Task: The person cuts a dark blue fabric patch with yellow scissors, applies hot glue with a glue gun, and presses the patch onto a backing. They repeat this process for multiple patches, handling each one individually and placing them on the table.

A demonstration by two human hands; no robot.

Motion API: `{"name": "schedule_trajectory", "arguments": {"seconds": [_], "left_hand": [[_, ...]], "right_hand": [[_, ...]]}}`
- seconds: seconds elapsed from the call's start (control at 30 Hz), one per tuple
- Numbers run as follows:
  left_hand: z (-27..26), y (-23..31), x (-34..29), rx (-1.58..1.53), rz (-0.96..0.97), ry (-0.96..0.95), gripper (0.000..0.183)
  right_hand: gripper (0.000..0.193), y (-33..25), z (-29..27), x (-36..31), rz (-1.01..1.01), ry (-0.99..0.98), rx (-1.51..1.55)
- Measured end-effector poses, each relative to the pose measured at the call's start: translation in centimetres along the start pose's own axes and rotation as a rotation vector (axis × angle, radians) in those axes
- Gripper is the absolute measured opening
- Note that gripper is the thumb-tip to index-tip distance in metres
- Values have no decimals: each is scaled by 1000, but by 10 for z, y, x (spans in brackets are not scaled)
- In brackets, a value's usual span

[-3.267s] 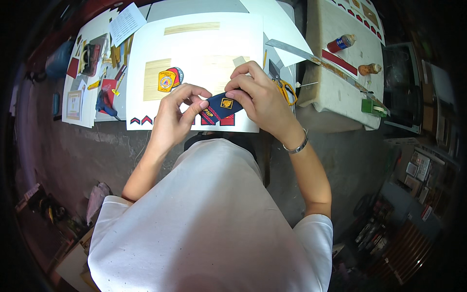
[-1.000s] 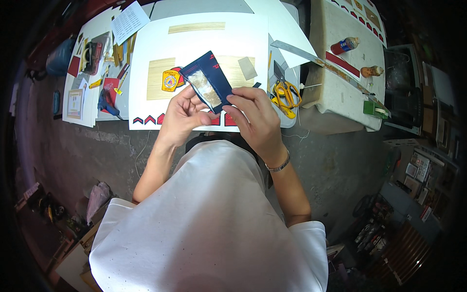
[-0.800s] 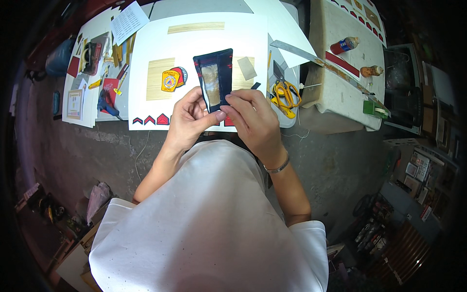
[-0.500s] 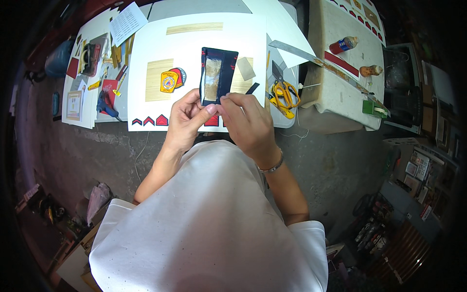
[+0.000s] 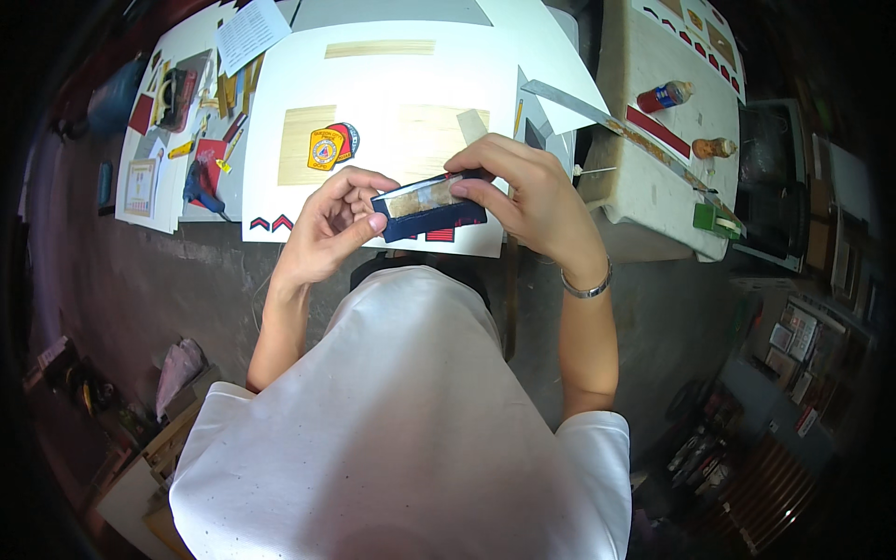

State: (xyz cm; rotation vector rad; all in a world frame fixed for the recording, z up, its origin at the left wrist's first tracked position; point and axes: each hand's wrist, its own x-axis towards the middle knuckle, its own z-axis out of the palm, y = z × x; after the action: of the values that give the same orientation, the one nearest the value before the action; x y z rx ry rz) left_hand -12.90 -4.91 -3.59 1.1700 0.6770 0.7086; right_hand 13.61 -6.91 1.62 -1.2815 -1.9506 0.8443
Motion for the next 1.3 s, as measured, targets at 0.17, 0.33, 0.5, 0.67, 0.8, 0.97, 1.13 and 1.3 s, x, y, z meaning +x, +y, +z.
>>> {"name": "schedule_trajectory", "arguments": {"seconds": [0.17,0.33,0.5,0.67,0.8,0.97,1.13,1.3], "left_hand": [[-2,-2,-3,23,-10,105,21],[10,-7,0,27,-28,331,15],[26,-11,6,79,106,486,10],[37,-13,9,174,121,617,13],[45,-16,9,149,95,701,14],[38,-27,15,-142,-22,717,17],[32,-50,1,-374,-191,805,17],[28,-78,-22,-219,-60,948,11]], "right_hand": [[8,5,9,1,28,58,-55],[8,6,20,0,38,143,-50],[9,7,31,-2,134,231,122],[12,13,40,-5,275,245,352],[14,18,42,-9,347,241,557],[14,34,49,-9,392,176,712],[15,53,79,-11,416,130,725],[13,64,114,-17,518,-23,698]]}}
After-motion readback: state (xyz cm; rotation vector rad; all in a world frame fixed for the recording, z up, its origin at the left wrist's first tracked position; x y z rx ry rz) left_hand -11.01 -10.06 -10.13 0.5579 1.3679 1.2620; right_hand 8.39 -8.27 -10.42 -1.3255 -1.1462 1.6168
